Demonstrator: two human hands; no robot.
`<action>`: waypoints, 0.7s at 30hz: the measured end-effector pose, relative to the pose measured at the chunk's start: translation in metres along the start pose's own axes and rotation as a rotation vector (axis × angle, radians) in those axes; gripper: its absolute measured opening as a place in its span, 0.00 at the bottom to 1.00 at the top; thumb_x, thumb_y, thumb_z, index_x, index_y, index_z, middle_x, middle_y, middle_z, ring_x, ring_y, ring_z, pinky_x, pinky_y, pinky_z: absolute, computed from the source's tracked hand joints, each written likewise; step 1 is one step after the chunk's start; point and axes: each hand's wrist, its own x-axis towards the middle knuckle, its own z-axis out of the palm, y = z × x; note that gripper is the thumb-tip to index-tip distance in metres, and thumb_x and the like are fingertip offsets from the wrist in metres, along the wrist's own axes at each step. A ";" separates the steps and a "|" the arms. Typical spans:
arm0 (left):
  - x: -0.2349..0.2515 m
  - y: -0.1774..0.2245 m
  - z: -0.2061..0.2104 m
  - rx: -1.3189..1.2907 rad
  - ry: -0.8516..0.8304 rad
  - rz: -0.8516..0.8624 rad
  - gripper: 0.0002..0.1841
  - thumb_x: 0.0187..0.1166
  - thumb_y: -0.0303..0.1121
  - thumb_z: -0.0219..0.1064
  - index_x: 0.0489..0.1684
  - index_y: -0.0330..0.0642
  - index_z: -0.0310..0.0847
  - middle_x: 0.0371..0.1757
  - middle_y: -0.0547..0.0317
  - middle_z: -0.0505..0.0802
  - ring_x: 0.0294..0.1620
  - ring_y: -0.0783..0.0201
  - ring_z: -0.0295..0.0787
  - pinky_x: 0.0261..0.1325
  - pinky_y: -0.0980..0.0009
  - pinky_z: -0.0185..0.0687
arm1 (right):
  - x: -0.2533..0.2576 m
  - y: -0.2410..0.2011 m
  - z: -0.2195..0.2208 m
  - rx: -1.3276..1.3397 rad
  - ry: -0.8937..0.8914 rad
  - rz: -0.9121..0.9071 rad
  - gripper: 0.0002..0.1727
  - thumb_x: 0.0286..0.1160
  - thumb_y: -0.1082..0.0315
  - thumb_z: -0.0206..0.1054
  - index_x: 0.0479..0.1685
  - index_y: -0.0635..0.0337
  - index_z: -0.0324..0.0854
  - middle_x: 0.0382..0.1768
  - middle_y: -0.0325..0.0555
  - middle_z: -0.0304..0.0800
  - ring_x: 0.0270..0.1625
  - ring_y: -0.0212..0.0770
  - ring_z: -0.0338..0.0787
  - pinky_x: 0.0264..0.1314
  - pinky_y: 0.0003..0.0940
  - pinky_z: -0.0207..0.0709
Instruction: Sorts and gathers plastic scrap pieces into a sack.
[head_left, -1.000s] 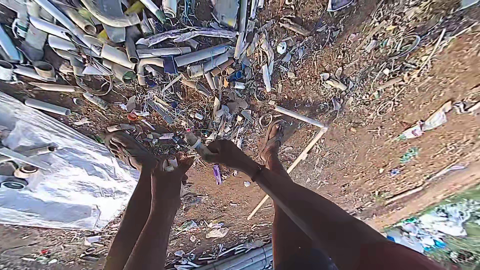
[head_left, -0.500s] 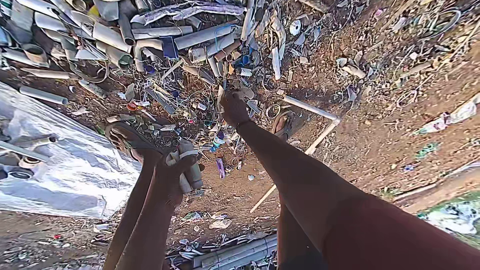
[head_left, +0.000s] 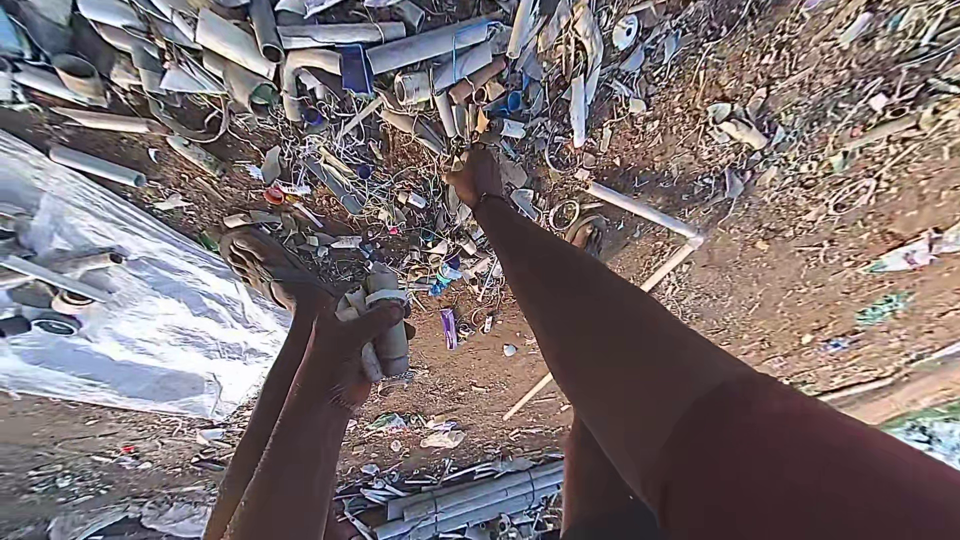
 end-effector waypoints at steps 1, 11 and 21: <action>-0.004 0.005 0.004 0.003 -0.001 -0.011 0.18 0.66 0.21 0.69 0.56 0.36 0.77 0.37 0.48 0.90 0.30 0.58 0.91 0.34 0.66 0.92 | 0.001 -0.003 0.003 -0.033 -0.013 0.001 0.30 0.74 0.53 0.72 0.71 0.63 0.81 0.75 0.61 0.80 0.75 0.58 0.82 0.72 0.60 0.78; -0.004 0.008 0.002 0.144 0.075 0.163 0.23 0.54 0.16 0.75 0.53 0.35 0.79 0.37 0.53 0.92 0.35 0.62 0.93 0.41 0.68 0.93 | -0.126 0.015 0.003 0.523 -0.141 -0.208 0.30 0.68 0.61 0.79 0.68 0.61 0.75 0.42 0.54 0.90 0.40 0.50 0.90 0.45 0.53 0.85; 0.004 -0.002 0.002 0.869 -0.009 0.290 0.27 0.52 0.35 0.83 0.56 0.46 0.84 0.44 0.61 0.92 0.43 0.70 0.90 0.48 0.67 0.87 | -0.172 0.012 -0.027 1.150 -0.710 -0.231 0.21 0.80 0.78 0.60 0.72 0.61 0.77 0.47 0.54 0.93 0.40 0.38 0.94 0.44 0.31 0.89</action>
